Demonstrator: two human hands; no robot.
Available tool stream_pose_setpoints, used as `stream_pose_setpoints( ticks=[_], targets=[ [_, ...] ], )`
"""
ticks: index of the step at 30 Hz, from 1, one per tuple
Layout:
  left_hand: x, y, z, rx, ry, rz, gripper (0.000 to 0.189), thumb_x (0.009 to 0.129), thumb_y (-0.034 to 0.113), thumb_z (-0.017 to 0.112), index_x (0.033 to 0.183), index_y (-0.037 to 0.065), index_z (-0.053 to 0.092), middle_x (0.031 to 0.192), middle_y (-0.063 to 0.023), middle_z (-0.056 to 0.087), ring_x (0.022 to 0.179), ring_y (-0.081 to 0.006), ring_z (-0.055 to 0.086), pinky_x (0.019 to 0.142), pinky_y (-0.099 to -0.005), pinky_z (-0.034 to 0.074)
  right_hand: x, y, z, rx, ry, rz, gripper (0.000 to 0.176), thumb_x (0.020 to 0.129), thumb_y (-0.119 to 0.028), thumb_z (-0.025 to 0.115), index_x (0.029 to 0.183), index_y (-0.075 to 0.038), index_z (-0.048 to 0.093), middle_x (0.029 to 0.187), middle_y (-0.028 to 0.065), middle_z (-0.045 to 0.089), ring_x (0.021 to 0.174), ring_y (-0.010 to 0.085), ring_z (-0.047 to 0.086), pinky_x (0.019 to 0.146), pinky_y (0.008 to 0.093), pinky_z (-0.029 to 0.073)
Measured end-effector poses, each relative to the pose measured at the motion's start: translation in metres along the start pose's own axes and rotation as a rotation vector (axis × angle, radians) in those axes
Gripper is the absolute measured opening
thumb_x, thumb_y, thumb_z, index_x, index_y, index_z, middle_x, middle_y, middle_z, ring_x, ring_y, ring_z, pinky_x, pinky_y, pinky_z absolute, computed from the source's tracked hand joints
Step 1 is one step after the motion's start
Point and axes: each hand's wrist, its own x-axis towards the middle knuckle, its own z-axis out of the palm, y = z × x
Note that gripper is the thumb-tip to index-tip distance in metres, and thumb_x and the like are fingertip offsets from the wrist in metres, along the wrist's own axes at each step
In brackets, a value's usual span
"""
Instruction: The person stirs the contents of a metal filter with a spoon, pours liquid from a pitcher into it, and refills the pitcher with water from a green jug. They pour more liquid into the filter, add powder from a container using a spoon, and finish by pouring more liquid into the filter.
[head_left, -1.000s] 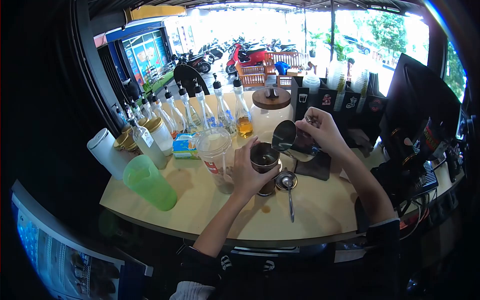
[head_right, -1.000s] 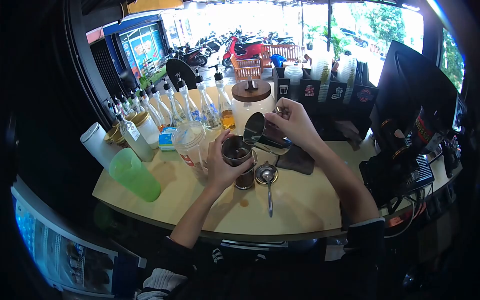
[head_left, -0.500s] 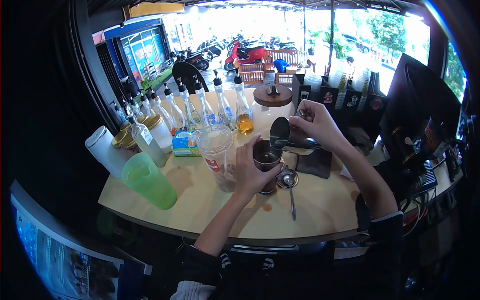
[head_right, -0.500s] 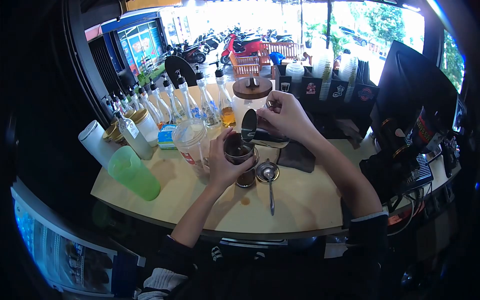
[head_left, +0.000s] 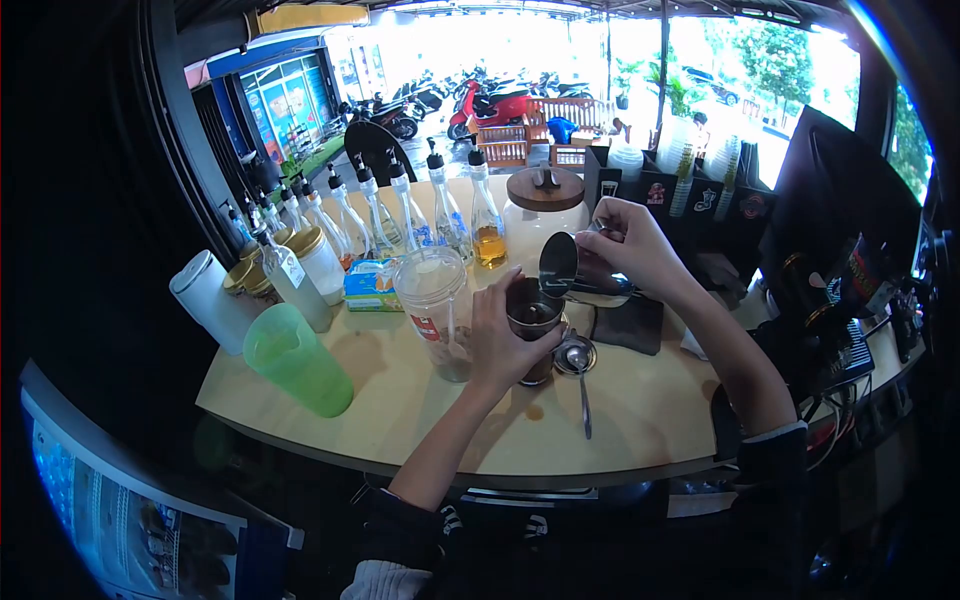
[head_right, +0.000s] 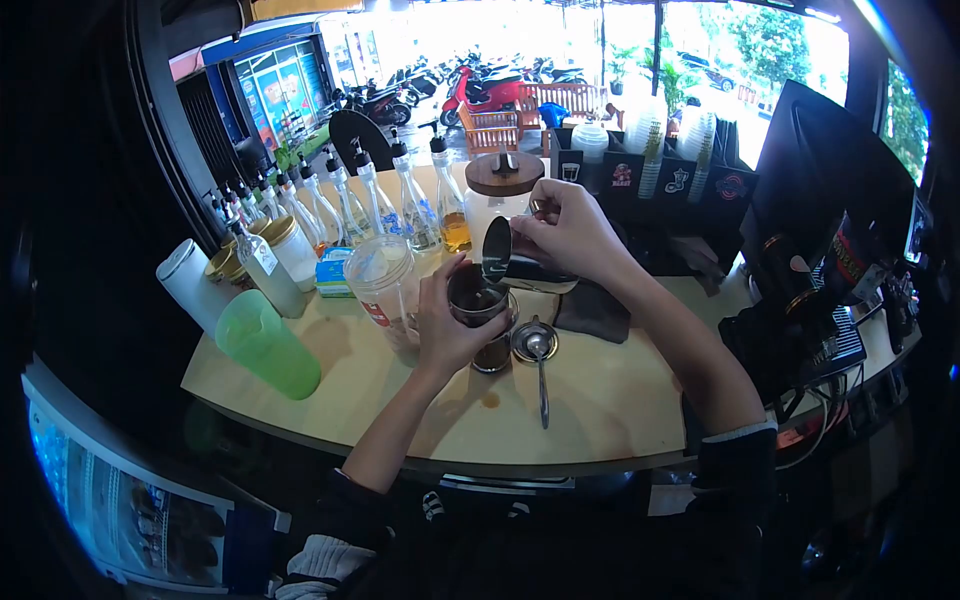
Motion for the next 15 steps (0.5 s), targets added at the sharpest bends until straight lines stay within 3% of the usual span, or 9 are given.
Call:
stream_pose_setpoints(
  ticks=[10,15],
  targets=[
    [-0.0005,-0.0022,0.0012,0.004,-0.01,-0.006,0.087,0.061,0.032,0.087,0.132,0.005,0.043,0.113,-0.0146,0.051,0.109,-0.0283,0.053,0.097,-0.0403,0.043,0.0041,0.0019,0.0003,-0.159,0.015,-0.059,0.027,0.087,-0.008,0.066,0.074,-0.005,0.043,0.063,-0.0075,0.041,0.061,-0.0025,0.04,0.055,0.0159,0.042],
    [-0.0006,-0.0022,0.0012,0.005,-0.007,-0.001,0.087,0.062,0.031,0.087,0.132,0.005,0.043,0.113,-0.0145,0.051,0.109,-0.0282,0.054,0.097,-0.0402,0.043,0.0037,0.0015,0.0026,-0.064,0.016,-0.017,0.027,0.086,-0.007,0.067,0.074,-0.005,0.043,0.062,-0.0076,0.04,0.06,-0.0024,0.038,0.054,0.0166,0.04]
  ],
)
